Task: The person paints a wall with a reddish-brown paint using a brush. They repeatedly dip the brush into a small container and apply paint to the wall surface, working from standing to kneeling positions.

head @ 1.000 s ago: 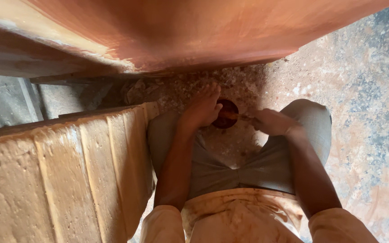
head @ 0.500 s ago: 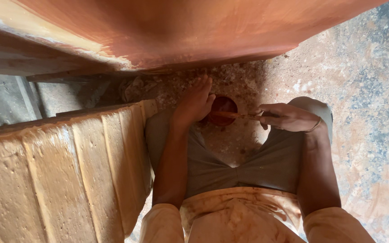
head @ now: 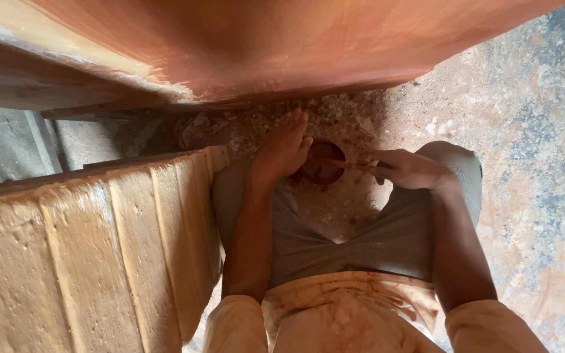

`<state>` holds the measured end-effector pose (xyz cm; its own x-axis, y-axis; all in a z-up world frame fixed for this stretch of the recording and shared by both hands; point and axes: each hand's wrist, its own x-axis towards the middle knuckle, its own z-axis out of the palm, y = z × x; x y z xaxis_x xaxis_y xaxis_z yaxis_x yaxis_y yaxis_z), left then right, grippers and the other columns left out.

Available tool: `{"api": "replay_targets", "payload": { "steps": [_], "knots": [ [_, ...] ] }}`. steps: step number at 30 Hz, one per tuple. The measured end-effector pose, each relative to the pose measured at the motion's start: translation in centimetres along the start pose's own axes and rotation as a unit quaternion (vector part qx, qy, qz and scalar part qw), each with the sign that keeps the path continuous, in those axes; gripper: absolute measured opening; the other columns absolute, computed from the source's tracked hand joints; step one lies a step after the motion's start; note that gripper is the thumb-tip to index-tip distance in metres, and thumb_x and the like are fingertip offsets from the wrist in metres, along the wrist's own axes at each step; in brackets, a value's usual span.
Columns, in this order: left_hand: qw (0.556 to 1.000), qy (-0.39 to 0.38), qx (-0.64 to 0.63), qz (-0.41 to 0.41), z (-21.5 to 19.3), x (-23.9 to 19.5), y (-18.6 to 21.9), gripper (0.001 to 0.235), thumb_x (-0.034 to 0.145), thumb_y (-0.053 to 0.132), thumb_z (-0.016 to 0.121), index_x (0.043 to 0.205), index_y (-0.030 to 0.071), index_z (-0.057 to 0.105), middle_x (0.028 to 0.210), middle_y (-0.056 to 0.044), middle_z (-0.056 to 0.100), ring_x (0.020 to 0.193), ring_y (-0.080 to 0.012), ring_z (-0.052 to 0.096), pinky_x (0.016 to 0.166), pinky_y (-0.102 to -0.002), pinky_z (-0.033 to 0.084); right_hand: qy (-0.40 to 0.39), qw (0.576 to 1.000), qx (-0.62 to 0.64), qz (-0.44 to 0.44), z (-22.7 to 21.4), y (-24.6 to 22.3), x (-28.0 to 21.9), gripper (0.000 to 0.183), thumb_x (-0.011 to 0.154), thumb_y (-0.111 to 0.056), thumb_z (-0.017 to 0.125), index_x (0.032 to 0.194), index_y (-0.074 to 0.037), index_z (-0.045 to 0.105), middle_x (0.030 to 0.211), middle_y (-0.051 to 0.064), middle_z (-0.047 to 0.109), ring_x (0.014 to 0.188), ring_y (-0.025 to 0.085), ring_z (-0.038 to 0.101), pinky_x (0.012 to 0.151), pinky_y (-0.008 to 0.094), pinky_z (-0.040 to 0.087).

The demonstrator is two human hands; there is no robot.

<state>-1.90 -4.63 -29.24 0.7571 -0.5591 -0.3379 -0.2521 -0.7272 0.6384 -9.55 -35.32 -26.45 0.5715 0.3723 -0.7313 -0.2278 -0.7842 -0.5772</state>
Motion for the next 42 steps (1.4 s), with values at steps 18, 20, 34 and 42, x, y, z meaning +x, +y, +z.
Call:
{"api": "replay_targets", "payload": {
  "steps": [18,20,34,42],
  "knots": [
    [1.0,-0.005,-0.001,-0.006,-0.3,0.0,0.1,0.064,0.107,0.033,0.045,0.159,0.002,0.026,0.168,-0.018,0.021,0.156,-0.0344,0.019,0.125,-0.046,0.021,0.026,0.998,-0.049,0.034,0.1,-1.2,0.6,0.046,0.101,-0.034,0.053,0.143,-0.016,0.056,0.097,0.016,0.079,0.093,0.029,0.074,0.087,0.042,0.057],
    [1.0,-0.002,-0.009,-0.004,-0.4,0.1,0.1,0.064,0.107,0.034,0.045,0.159,0.001,0.026,0.168,-0.019,0.02,0.155,-0.035,0.019,0.124,-0.046,0.02,0.034,0.999,-0.033,0.014,0.0,-0.9,0.6,0.046,0.1,-0.033,0.054,0.142,-0.015,0.056,0.098,0.016,0.078,0.092,0.028,0.074,0.086,0.042,0.057],
    [0.977,0.192,-0.063,0.066,-2.7,-1.1,2.9,0.057,0.107,0.032,0.053,0.153,-0.001,0.043,0.159,-0.022,0.043,0.147,-0.0377,0.043,0.119,-0.045,0.038,0.049,0.998,-0.002,-0.026,0.1,-1.2,-0.1,0.041,0.1,-0.032,0.054,0.136,-0.012,0.06,0.1,0.014,0.079,0.095,0.028,0.073,0.087,0.041,0.056],
    [0.824,0.52,-0.189,0.127,-5.0,-2.0,5.0,0.029,0.11,0.02,0.056,0.133,0.005,0.067,0.134,-0.013,0.072,0.123,-0.0254,0.073,0.108,-0.039,0.061,0.09,0.988,-0.05,-0.116,0.9,-0.8,0.1,0.047,0.102,-0.026,0.057,0.143,-0.006,0.049,0.114,0.019,0.072,0.1,0.032,0.07,0.09,0.045,0.054]
  ]
}}
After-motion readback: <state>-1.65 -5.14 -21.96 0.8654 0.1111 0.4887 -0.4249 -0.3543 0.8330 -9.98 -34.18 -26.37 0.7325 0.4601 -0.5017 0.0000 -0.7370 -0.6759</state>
